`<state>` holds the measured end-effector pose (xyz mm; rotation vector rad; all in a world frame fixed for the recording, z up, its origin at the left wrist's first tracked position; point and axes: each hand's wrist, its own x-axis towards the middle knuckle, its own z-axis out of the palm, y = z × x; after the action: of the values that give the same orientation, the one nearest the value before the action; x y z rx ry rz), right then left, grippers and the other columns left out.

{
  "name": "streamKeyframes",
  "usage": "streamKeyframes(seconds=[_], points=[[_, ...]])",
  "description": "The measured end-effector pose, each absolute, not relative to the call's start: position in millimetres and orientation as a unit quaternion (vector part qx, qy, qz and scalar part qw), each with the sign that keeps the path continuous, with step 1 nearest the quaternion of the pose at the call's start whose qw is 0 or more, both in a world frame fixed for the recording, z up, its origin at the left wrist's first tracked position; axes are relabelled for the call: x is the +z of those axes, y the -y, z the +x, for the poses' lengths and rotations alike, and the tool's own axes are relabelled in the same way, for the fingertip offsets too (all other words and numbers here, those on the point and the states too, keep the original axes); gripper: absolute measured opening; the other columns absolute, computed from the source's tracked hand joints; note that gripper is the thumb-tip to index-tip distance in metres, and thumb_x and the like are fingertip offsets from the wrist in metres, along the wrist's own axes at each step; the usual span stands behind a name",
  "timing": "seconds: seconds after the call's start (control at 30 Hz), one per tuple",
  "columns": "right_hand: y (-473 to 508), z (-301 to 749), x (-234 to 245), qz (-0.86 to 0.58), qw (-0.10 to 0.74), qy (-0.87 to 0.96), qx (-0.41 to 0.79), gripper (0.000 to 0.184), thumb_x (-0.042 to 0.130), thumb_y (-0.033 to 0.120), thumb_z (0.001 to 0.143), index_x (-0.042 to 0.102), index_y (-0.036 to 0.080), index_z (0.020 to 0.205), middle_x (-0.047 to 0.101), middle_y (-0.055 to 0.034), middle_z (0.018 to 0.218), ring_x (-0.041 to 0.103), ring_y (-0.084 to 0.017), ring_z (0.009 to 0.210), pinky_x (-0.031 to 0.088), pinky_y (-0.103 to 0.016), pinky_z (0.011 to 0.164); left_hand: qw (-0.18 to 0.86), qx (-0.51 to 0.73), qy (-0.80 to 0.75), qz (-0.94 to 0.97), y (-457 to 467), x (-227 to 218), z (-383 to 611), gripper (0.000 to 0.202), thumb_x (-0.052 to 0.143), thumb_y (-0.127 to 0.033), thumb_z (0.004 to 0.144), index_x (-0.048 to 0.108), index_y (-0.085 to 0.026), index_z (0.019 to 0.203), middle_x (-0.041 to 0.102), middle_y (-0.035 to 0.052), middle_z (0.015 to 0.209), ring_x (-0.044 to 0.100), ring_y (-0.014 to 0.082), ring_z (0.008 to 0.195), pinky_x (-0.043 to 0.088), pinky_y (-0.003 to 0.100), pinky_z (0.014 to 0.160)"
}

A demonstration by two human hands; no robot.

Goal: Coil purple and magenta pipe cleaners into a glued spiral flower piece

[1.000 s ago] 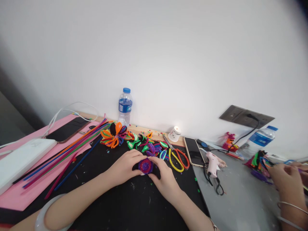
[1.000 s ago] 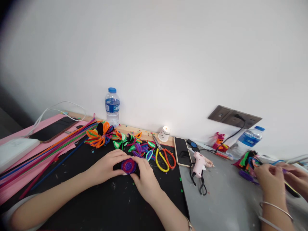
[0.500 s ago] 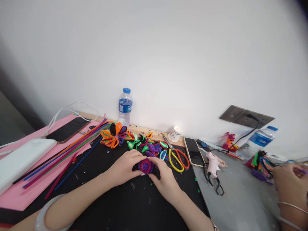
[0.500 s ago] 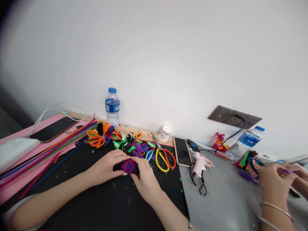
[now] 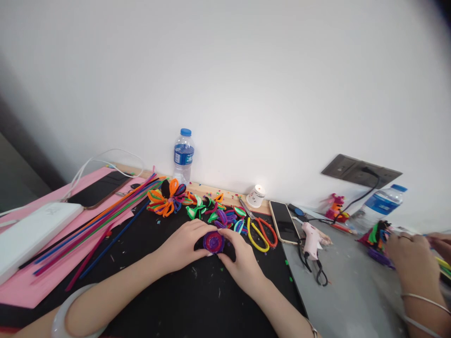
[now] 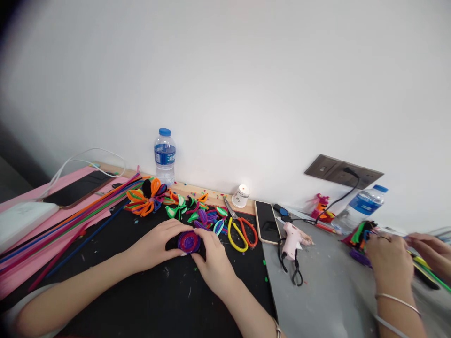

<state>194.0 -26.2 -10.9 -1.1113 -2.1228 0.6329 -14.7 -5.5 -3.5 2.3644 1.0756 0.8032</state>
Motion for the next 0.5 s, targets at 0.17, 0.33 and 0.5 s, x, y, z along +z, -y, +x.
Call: streamKeyframes(seconds=[0.17,0.33,0.5], points=[[28,194,-9,-0.428,0.327,0.806,0.244,0.052,0.058,0.007,0.076,0.046,0.026,0.123,0.057,-0.0066,0.119,0.054,-0.022,0.112,0.044,-0.039,0.097,0.216,0.294,-0.385,0.848,8,2,-14,0.031,0.066,-0.027,0.077,0.057,-0.023,0.106,0.064,0.0044,0.103,0.056,0.0222,0.098,0.044,0.035,0.088],[28,194,-6,-0.423,0.33,0.809,0.239,0.051,0.058,0.008,0.076,0.047,0.026,0.122,0.058,-0.006,0.117,0.055,-0.022,0.11,0.045,-0.038,0.095,0.211,0.284,-0.385,0.852,8,7,-14,0.027,0.066,-0.029,0.077,0.058,-0.022,0.102,0.065,0.0045,0.101,0.056,0.0224,0.098,0.044,0.036,0.087],[27,193,-7,-0.418,0.331,0.812,0.237,0.052,0.058,0.008,0.076,0.047,0.027,0.123,0.057,-0.0058,0.118,0.054,-0.023,0.111,0.045,-0.039,0.095,0.208,0.287,-0.385,0.852,7,8,-15,0.026,0.067,-0.028,0.075,0.059,-0.022,0.099,0.066,0.0043,0.099,0.056,0.0225,0.097,0.044,0.036,0.087]])
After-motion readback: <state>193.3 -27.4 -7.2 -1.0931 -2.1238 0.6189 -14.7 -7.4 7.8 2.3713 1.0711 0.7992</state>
